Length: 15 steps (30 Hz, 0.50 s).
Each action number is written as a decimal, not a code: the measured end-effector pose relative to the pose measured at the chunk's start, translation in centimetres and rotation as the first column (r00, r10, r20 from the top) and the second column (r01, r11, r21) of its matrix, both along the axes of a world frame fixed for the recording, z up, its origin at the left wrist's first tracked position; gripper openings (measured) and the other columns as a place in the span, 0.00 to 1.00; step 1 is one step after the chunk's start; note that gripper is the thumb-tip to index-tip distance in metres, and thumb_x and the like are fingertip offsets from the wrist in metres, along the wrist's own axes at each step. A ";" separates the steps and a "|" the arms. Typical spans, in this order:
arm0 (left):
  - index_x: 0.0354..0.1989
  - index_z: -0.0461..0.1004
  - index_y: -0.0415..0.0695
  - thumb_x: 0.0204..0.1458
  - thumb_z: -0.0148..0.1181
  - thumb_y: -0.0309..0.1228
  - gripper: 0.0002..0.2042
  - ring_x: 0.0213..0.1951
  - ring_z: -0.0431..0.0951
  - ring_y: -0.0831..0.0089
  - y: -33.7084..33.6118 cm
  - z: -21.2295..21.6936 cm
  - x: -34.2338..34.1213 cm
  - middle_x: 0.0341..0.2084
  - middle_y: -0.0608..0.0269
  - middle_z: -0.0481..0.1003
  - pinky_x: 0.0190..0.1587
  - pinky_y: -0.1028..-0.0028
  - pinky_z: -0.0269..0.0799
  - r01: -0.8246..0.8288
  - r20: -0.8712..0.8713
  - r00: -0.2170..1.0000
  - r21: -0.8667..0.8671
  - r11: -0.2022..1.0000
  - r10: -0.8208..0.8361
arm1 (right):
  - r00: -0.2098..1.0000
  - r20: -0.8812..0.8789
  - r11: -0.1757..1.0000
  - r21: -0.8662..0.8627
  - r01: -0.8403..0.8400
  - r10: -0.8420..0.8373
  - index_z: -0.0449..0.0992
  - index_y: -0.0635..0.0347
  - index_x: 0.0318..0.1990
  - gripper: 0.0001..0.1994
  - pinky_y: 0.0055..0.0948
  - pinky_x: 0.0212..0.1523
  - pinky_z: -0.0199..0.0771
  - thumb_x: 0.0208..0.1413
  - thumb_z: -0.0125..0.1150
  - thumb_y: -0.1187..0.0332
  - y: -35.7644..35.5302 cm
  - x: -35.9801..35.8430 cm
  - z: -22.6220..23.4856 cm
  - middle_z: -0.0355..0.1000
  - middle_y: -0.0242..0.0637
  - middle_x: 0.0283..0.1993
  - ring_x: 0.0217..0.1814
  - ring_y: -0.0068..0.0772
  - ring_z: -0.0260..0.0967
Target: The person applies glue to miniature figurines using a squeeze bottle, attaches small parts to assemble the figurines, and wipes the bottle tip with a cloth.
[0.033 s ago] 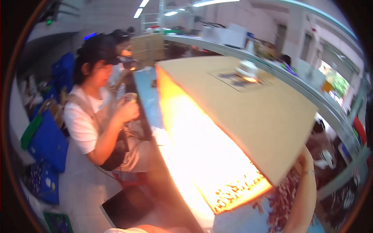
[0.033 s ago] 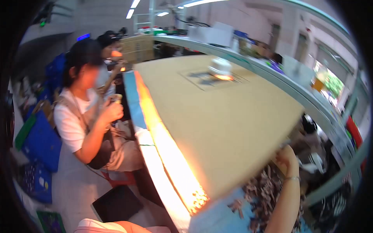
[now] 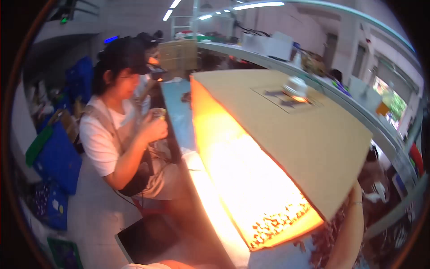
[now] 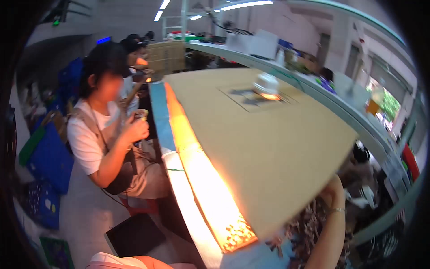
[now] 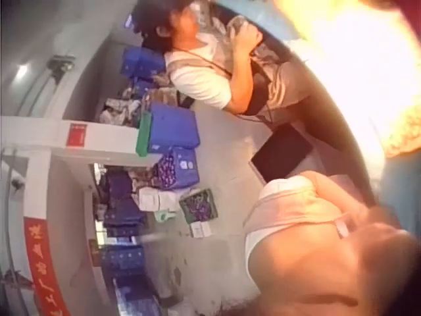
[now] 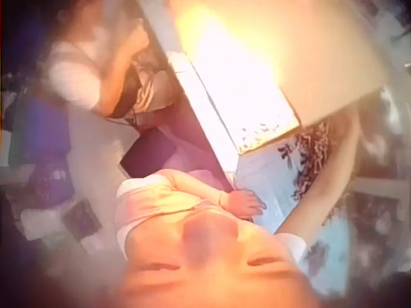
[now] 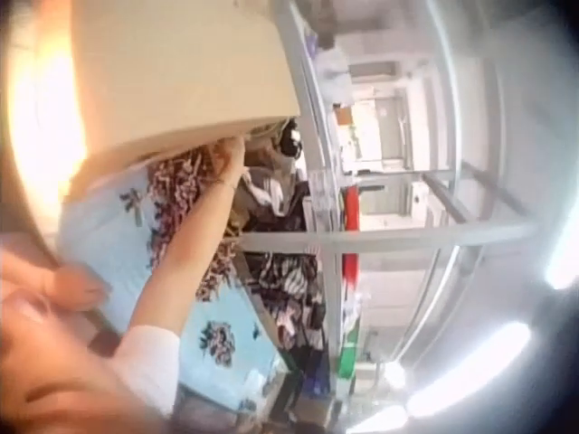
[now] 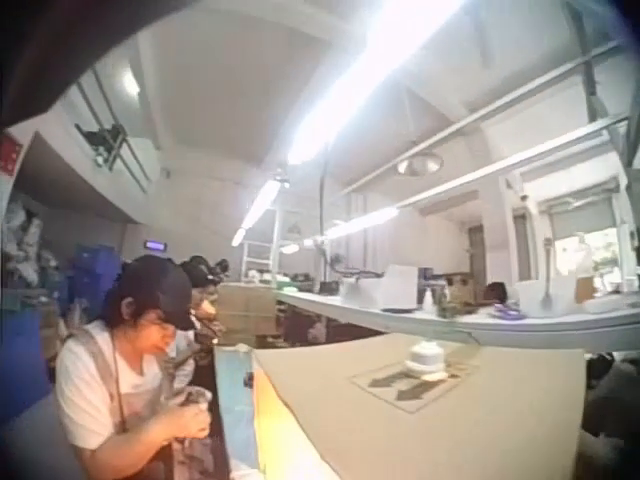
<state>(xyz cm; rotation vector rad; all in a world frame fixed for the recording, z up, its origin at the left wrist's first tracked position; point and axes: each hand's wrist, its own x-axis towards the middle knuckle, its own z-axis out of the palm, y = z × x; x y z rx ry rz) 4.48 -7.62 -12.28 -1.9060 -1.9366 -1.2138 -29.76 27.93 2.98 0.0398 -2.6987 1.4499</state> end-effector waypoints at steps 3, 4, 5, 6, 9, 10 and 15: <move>0.40 0.70 0.47 0.48 0.53 0.37 0.12 0.40 0.72 0.68 -0.6 0.7 1.2 0.44 0.61 0.71 0.37 0.67 0.68 -0.117 -0.100 0.989 -0.083 0.990 0.108 | 0.993 -0.103 0.992 0.114 -0.052 0.064 0.72 0.69 0.39 0.16 0.37 0.38 0.72 0.50 0.56 0.62 -4.0 -6.2 -0.8 0.74 0.48 0.38 0.39 0.43 0.73; 0.40 0.70 0.47 0.48 0.53 0.37 0.12 0.40 0.72 0.68 -0.6 0.3 1.4 0.44 0.61 0.71 0.37 0.67 0.68 -0.155 -0.155 0.978 -0.101 0.983 0.138 | 0.989 -0.138 0.986 0.160 -0.036 0.059 0.72 0.68 0.39 0.16 0.38 0.38 0.72 0.50 0.56 0.62 -4.6 -7.6 -0.7 0.74 0.49 0.38 0.38 0.44 0.73; 0.40 0.70 0.47 0.48 0.53 0.37 0.12 0.40 0.72 0.68 -0.5 0.0 1.7 0.44 0.61 0.71 0.37 0.67 0.67 -0.177 -0.208 0.967 -0.117 0.977 0.150 | 0.984 -0.172 0.978 0.207 -0.002 0.038 0.72 0.68 0.39 0.16 0.38 0.37 0.72 0.50 0.56 0.62 -4.4 -8.0 -0.4 0.74 0.49 0.37 0.38 0.44 0.73; 0.40 0.70 0.47 0.48 0.53 0.37 0.12 0.40 0.72 0.68 -0.4 0.0 1.8 0.44 0.61 0.71 0.37 0.67 0.67 -0.194 -0.256 0.954 -0.134 0.972 0.156 | 0.979 -0.204 0.967 0.250 0.039 0.013 0.72 0.68 0.39 0.16 0.38 0.37 0.72 0.50 0.56 0.62 -4.0 -8.3 -0.4 0.74 0.49 0.37 0.38 0.45 0.73; 0.40 0.70 0.47 0.48 0.53 0.37 0.12 0.41 0.72 0.67 -0.2 -0.2 2.4 0.44 0.61 0.71 0.38 0.67 0.67 -0.242 -0.356 0.921 -0.213 0.947 0.155 | 0.963 -0.261 0.924 0.349 0.154 -0.063 0.72 0.68 0.39 0.15 0.40 0.36 0.72 0.49 0.56 0.63 -3.8 -7.4 -2.3 0.74 0.50 0.36 0.37 0.46 0.73; 0.40 0.70 0.47 0.48 0.53 0.37 0.12 0.41 0.72 0.67 -0.3 -0.3 2.2 0.44 0.61 0.71 0.38 0.67 0.67 -0.256 -0.388 0.909 -0.239 0.937 0.149 | 0.956 -0.280 0.905 0.378 0.195 -0.089 0.72 0.68 0.39 0.15 0.40 0.36 0.72 0.49 0.56 0.63 -3.6 -6.9 -2.6 0.74 0.51 0.35 0.36 0.47 0.73; 0.39 0.70 0.47 0.48 0.52 0.37 0.12 0.41 0.72 0.67 -0.1 -0.5 2.9 0.44 0.61 0.71 0.38 0.67 0.67 -0.315 -0.541 0.838 -0.365 0.876 0.076 | 0.894 -0.390 0.766 0.499 0.405 -0.219 0.71 0.67 0.39 0.15 0.42 0.34 0.72 0.49 0.57 0.65 -2.6 -2.3 -3.2 0.73 0.52 0.33 0.35 0.49 0.73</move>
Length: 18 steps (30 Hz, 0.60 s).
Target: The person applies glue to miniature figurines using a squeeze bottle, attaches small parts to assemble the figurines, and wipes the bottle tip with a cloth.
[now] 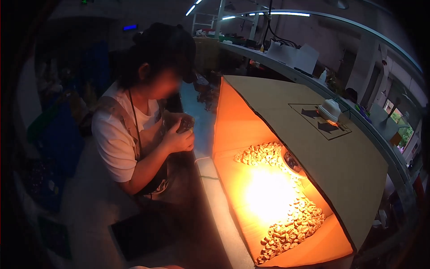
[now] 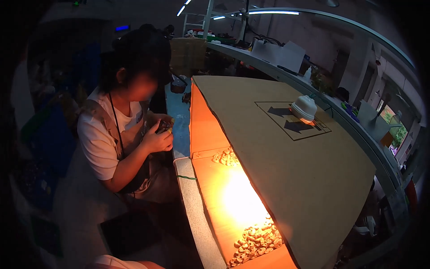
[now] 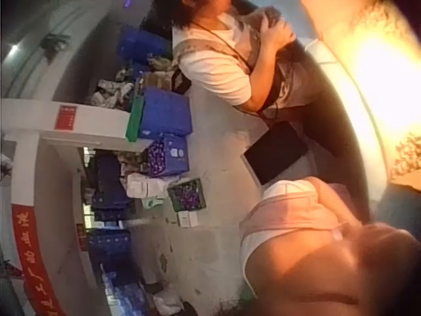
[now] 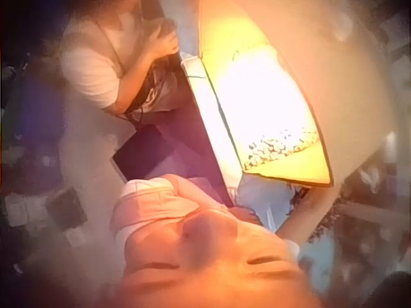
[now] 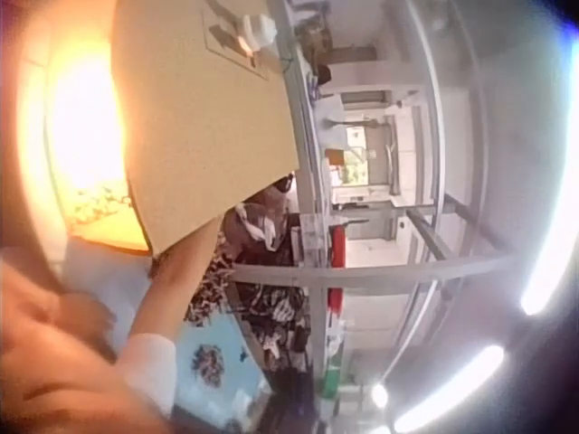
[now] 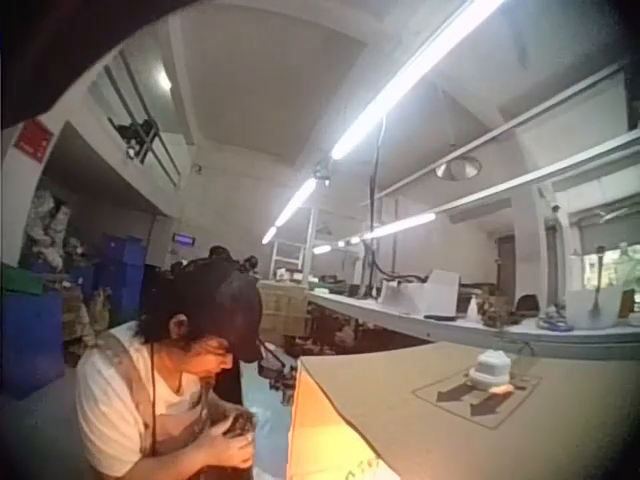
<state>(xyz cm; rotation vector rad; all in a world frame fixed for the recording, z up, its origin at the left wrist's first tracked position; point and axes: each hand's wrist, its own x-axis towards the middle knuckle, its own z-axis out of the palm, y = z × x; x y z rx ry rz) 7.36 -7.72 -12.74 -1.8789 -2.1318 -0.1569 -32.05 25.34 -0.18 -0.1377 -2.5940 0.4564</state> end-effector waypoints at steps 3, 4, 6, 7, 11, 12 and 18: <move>0.39 0.70 0.47 0.48 0.52 0.37 0.11 0.42 0.72 0.67 -0.3 0.0 -0.2 0.45 0.61 0.70 0.39 0.67 0.67 0.018 -0.061 0.998 -0.063 0.998 -0.022 | 0.989 -0.064 0.984 0.114 0.140 -0.133 0.71 0.67 0.39 0.14 0.43 0.33 0.72 0.48 0.57 0.65 1.4 4.7 1.6 0.73 0.53 0.32 0.34 0.51 0.73; 0.38 0.70 0.47 0.49 0.52 0.36 0.10 0.42 0.71 0.66 -0.9 0.2 -1.2 0.44 0.61 0.70 0.40 0.66 0.66 0.104 0.218 0.961 0.285 0.953 -0.170 | 0.980 -0.088 0.970 0.151 0.189 -0.178 0.71 0.67 0.39 0.14 0.44 0.33 0.72 0.48 0.57 0.66 2.0 6.7 2.3 0.73 0.53 0.31 0.33 0.51 0.73; 0.37 0.70 0.48 0.50 0.51 0.36 0.09 0.42 0.71 0.66 -1.8 1.4 -1.8 0.44 0.61 0.70 0.40 0.66 0.66 0.088 0.404 0.819 0.613 0.785 -0.407 | 0.952 -0.153 0.929 0.225 0.294 -0.265 0.71 0.67 0.39 0.14 0.44 0.33 0.71 0.48 0.57 0.66 2.6 11.8 4.8 0.73 0.54 0.31 0.33 0.52 0.73; 0.36 0.70 0.47 0.50 0.51 0.36 0.08 0.41 0.71 0.65 -2.4 2.0 -1.9 0.42 0.61 0.70 0.40 0.65 0.66 0.050 0.405 0.830 0.632 0.773 -0.384 | 0.965 -0.008 0.932 0.258 0.256 -0.263 0.71 0.64 0.36 0.12 0.47 0.37 0.70 0.48 0.58 0.65 -6.3 14.5 9.4 0.73 0.54 0.37 0.41 0.56 0.70; 0.34 0.69 0.46 0.51 0.50 0.33 0.06 0.39 0.71 0.63 -3.4 3.8 -3.5 0.37 0.60 0.70 0.37 0.64 0.66 0.303 0.365 0.726 0.590 0.748 -0.582 | 0.963 -0.038 0.913 0.309 0.265 -0.267 0.70 0.65 0.40 0.13 0.45 0.39 0.69 0.50 0.56 0.66 -10.6 24.6 14.2 0.73 0.50 0.38 0.42 0.54 0.70; 0.33 0.69 0.46 0.50 0.51 0.31 0.05 0.38 0.71 0.62 -4.0 4.5 -4.0 0.37 0.59 0.70 0.36 0.65 0.66 0.333 0.386 0.670 0.607 0.722 -0.634 | 0.950 -0.023 0.889 0.348 0.299 -0.311 0.70 0.65 0.41 0.12 0.44 0.39 0.69 0.50 0.56 0.68 -12.1 27.1 14.5 0.72 0.50 0.38 0.42 0.54 0.69; 0.40 0.70 0.48 0.49 0.53 0.27 0.09 0.38 0.71 0.63 -10.5 10.6 -2.4 0.40 0.60 0.70 0.38 0.68 0.66 0.194 0.292 0.831 0.644 0.740 -0.473 | 0.988 -0.036 0.974 -0.164 -0.154 0.151 0.66 0.67 0.44 0.12 0.32 0.37 0.69 0.54 0.54 0.70 -22.8 44.7 7.7 0.70 0.45 0.35 0.35 0.38 0.70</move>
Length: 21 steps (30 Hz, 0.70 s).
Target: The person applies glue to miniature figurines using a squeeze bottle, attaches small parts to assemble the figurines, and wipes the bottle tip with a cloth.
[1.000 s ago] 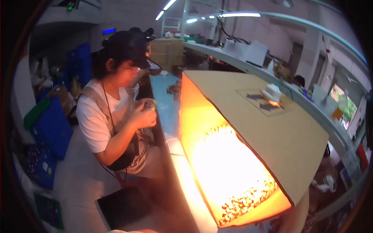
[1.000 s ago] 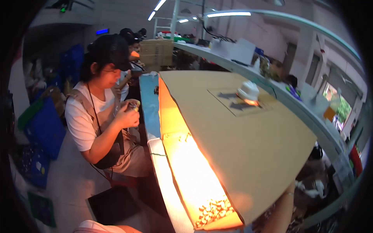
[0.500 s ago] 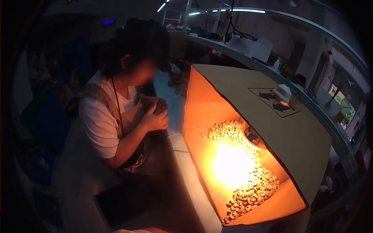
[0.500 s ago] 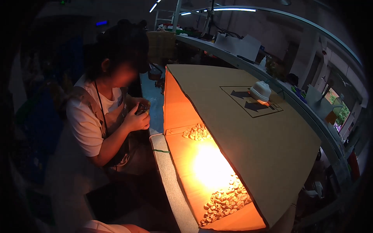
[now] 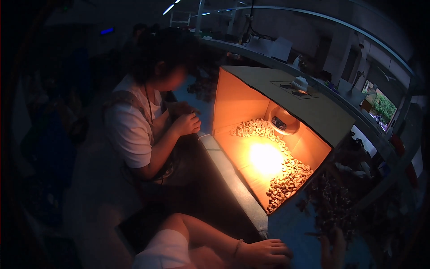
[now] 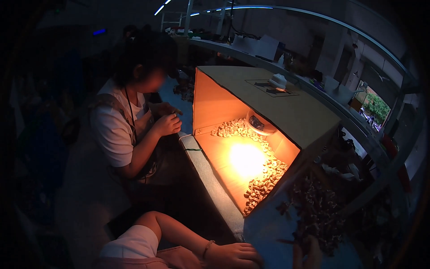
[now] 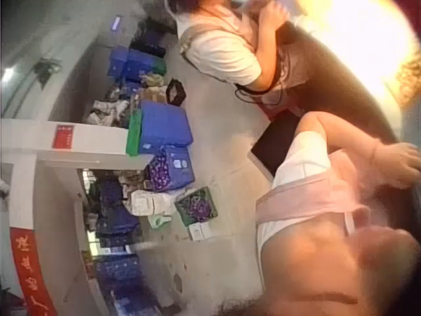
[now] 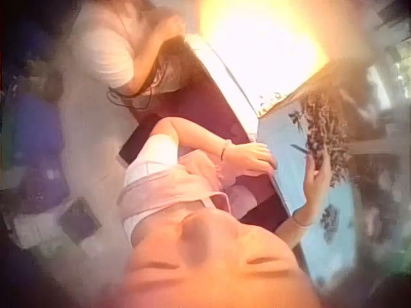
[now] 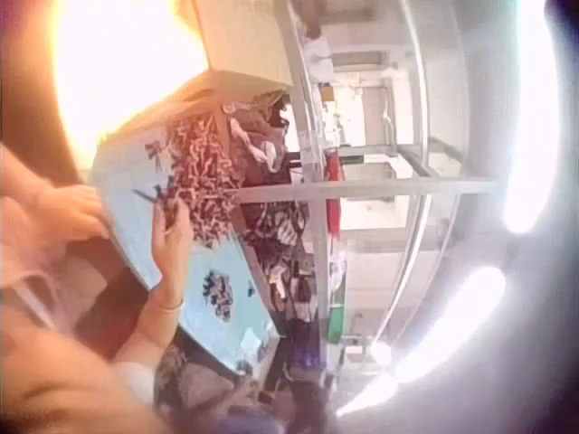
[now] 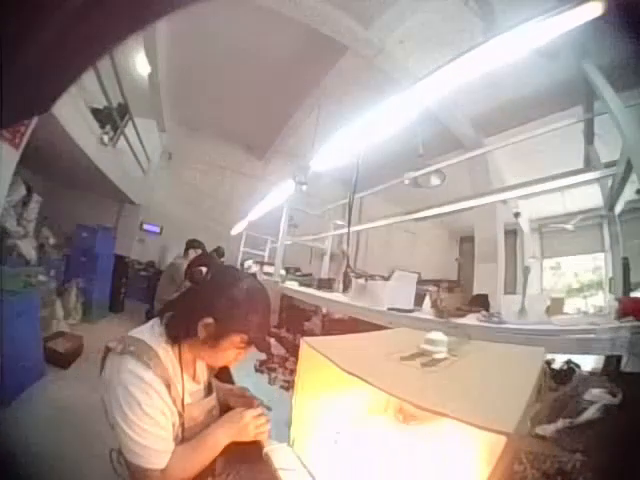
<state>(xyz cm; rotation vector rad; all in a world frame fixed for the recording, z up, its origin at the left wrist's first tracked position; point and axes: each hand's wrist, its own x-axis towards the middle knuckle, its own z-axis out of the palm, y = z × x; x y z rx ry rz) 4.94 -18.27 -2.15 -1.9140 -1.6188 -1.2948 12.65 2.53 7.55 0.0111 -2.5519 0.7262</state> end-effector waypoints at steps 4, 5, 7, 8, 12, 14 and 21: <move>0.48 0.69 0.50 0.47 0.55 0.29 0.17 0.45 0.69 0.65 -0.7 3.5 1.8 0.49 0.60 0.67 0.45 0.66 0.64 -0.056 -0.282 0.954 0.172 0.984 0.104 | 0.948 0.111 0.840 -0.501 -0.207 0.299 0.65 0.64 0.50 0.15 0.22 0.45 0.65 0.56 0.53 0.73 -3.1 7.4 -8.8 0.66 0.35 0.44 0.44 0.24 0.65; 0.49 0.68 0.49 0.45 0.55 0.30 0.19 0.46 0.69 0.64 -0.1 3.7 2.7 0.50 0.59 0.66 0.46 0.65 0.63 -0.024 -0.252 0.967 -0.011 1.000 0.020 | 0.956 0.072 0.792 -0.580 -0.192 0.285 0.65 0.64 0.50 0.14 0.22 0.45 0.66 0.56 0.53 0.71 -3.8 8.1 -9.0 0.67 0.36 0.45 0.45 0.25 0.66; 0.54 0.64 0.48 0.41 0.57 0.35 0.27 0.49 0.67 0.61 0.5 3.0 4.3 0.52 0.56 0.65 0.49 0.63 0.63 0.044 -0.138 0.986 -0.338 0.940 -0.096 | 0.958 0.035 0.724 -0.663 -0.191 0.285 0.66 0.65 0.50 0.14 0.22 0.46 0.66 0.57 0.53 0.70 -4.2 9.4 -10.4 0.67 0.37 0.46 0.45 0.26 0.66; 0.54 0.64 0.48 0.41 0.57 0.35 0.27 0.49 0.67 0.61 0.8 2.3 5.0 0.52 0.56 0.65 0.49 0.63 0.63 0.046 -0.131 0.987 -0.345 0.937 -0.096 | 0.971 0.046 0.620 -0.777 -0.114 0.236 0.67 0.65 0.50 0.14 0.22 0.45 0.67 0.58 0.53 0.69 -3.2 10.3 -12.8 0.68 0.38 0.46 0.45 0.27 0.67; 0.57 0.62 0.45 0.41 0.58 0.37 0.30 0.49 0.67 0.58 1.3 1.2 4.8 0.54 0.53 0.64 0.49 0.62 0.63 0.043 -0.109 0.991 -0.277 0.960 -0.076 | 0.984 0.068 0.345 -0.938 0.007 0.165 0.68 0.65 0.50 0.15 0.21 0.43 0.70 0.58 0.54 0.68 -3.0 10.3 -13.8 0.69 0.40 0.47 0.45 0.29 0.68; 0.57 0.60 0.42 0.41 0.58 0.39 0.32 0.49 0.68 0.56 1.5 1.2 4.4 0.54 0.50 0.63 0.49 0.62 0.63 -0.025 -0.111 0.994 -0.250 0.968 -0.003 | 0.992 0.073 0.340 -0.940 0.034 0.104 0.70 0.63 0.44 0.10 0.16 0.34 0.68 0.58 0.53 0.68 -2.9 9.5 -13.8 0.70 0.35 0.41 0.37 0.22 0.68; 0.57 0.61 0.42 0.47 0.56 0.37 0.27 0.47 0.69 0.57 0.6 -0.8 4.9 0.51 0.49 0.65 0.48 0.65 0.66 -0.135 0.110 0.982 -0.151 0.979 0.152 | 0.963 0.179 0.414 -0.907 0.082 0.203 0.67 0.56 0.35 0.07 0.13 0.20 0.53 0.57 0.55 0.65 -3.0 8.3 -11.2 0.63 0.25 0.23 0.19 0.13 0.54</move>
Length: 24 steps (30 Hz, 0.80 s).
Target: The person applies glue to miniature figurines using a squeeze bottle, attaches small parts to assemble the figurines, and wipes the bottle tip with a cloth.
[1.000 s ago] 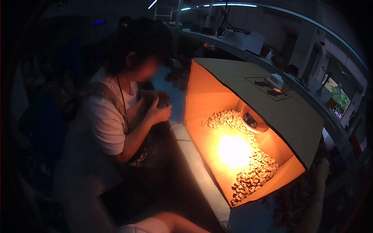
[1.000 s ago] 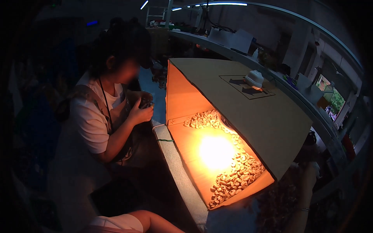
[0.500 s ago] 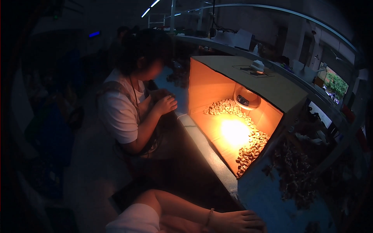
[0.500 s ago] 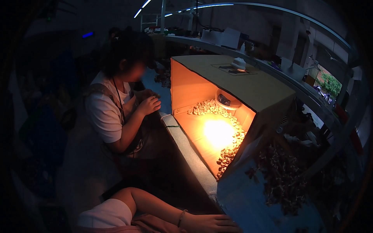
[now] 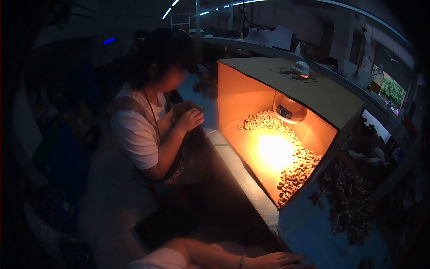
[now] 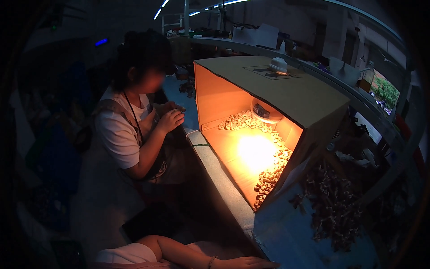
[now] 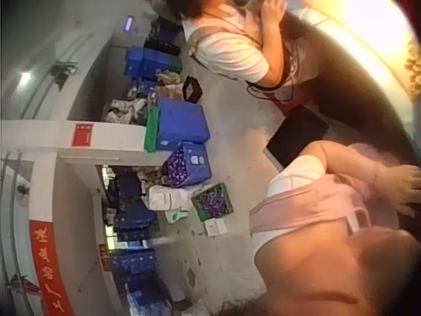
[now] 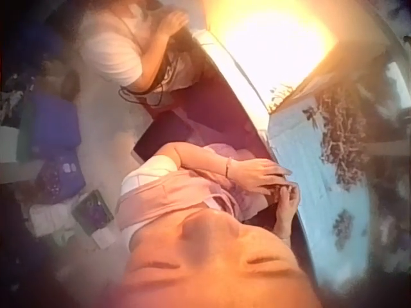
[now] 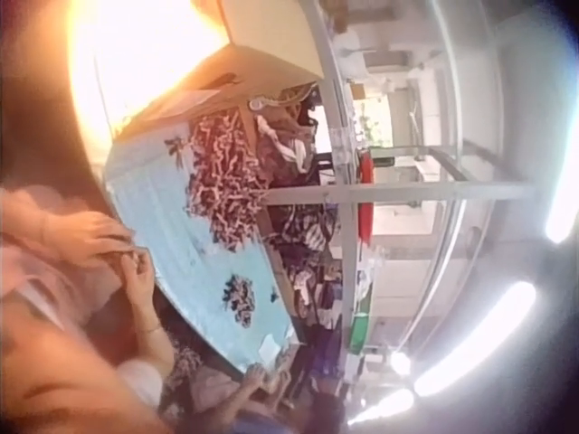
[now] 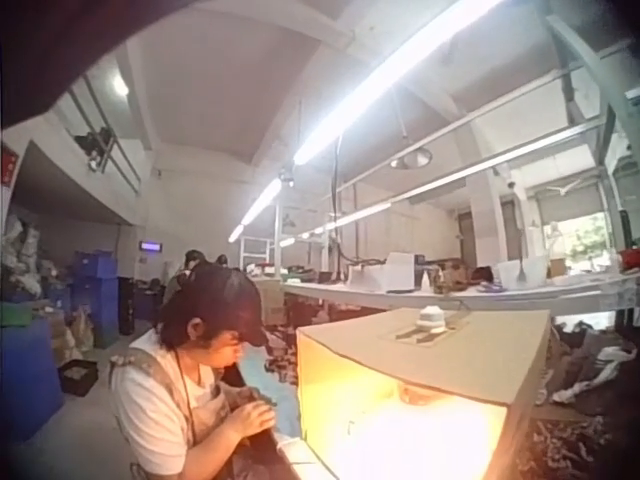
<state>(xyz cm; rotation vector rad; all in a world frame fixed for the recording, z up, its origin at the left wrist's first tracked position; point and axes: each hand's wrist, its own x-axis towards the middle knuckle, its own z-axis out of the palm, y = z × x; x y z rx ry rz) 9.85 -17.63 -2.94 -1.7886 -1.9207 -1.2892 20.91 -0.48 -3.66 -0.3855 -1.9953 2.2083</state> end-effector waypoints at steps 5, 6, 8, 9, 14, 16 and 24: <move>0.53 0.65 0.41 0.50 0.55 0.31 0.21 0.44 0.71 0.60 -0.8 -0.1 0.2 0.47 0.54 0.69 0.44 0.67 0.68 0.050 0.077 0.996 0.057 0.997 -0.054 | 0.981 0.189 0.999 -0.008 0.045 -0.043 0.66 0.56 0.37 0.08 0.14 0.19 0.55 0.56 0.55 0.65 0.1 1.4 -1.9 0.63 0.24 0.24 0.19 0.13 0.54; 0.51 0.67 0.43 0.49 0.56 0.32 0.19 0.43 0.71 0.63 -0.5 -0.7 0.2 0.44 0.58 0.71 0.41 0.68 0.68 0.004 0.026 1.000 0.064 0.998 -0.005 | 0.987 0.156 0.997 -0.053 0.047 -0.038 0.67 0.57 0.38 0.09 0.14 0.20 0.56 0.57 0.54 0.64 0.8 1.8 -4.0 0.64 0.25 0.24 0.20 0.14 0.56; 0.50 0.68 0.43 0.49 0.57 0.32 0.19 0.42 0.71 0.64 0.0 -1.7 -0.1 0.43 0.59 0.71 0.41 0.69 0.68 -0.029 -0.021 0.999 0.068 0.997 0.030 | 0.982 0.182 0.992 -0.098 0.077 -0.059 0.67 0.58 0.39 0.08 0.14 0.22 0.58 0.57 0.53 0.64 -0.5 1.3 -3.3 0.64 0.26 0.25 0.21 0.14 0.57; 0.49 0.69 0.43 0.49 0.57 0.33 0.18 0.41 0.72 0.65 0.2 -2.2 -0.3 0.43 0.60 0.71 0.40 0.70 0.68 -0.049 -0.073 0.996 0.076 0.996 0.055 | 0.975 0.204 0.983 -0.138 0.120 -0.090 0.67 0.58 0.39 0.08 0.14 0.23 0.59 0.58 0.53 0.64 -0.9 1.1 -3.1 0.65 0.27 0.26 0.22 0.14 0.57; 0.47 0.71 0.44 0.49 0.57 0.35 0.17 0.39 0.72 0.67 0.7 -3.8 -0.9 0.41 0.62 0.71 0.38 0.70 0.68 -0.067 -0.075 0.995 0.075 0.995 0.072 | 0.973 0.227 0.998 -0.032 0.053 -0.044 0.66 0.61 0.46 0.11 0.16 0.28 0.63 0.60 0.49 0.66 1.3 1.6 -4.7 0.70 0.32 0.36 0.30 0.18 0.63; 0.46 0.71 0.44 0.49 0.57 0.36 0.16 0.38 0.72 0.66 1.4 -4.7 -0.9 0.40 0.61 0.72 0.37 0.69 0.69 -0.060 -0.063 0.996 0.084 0.995 0.065 | 0.969 0.242 0.999 -0.001 0.055 -0.053 0.64 0.64 0.51 0.15 0.18 0.33 0.65 0.61 0.46 0.65 1.7 1.8 -4.0 0.71 0.37 0.44 0.37 0.22 0.67; 0.44 0.70 0.40 0.52 0.56 0.37 0.16 0.36 0.74 0.58 1.4 -4.6 -1.7 0.34 0.53 0.73 0.39 0.66 0.70 0.004 0.378 0.925 0.073 0.997 -0.031 | 0.996 0.080 0.992 0.124 0.018 -0.028 0.63 0.65 0.54 0.17 0.19 0.35 0.65 0.62 0.44 0.65 1.3 0.6 -0.6 0.69 0.34 0.34 0.32 0.21 0.63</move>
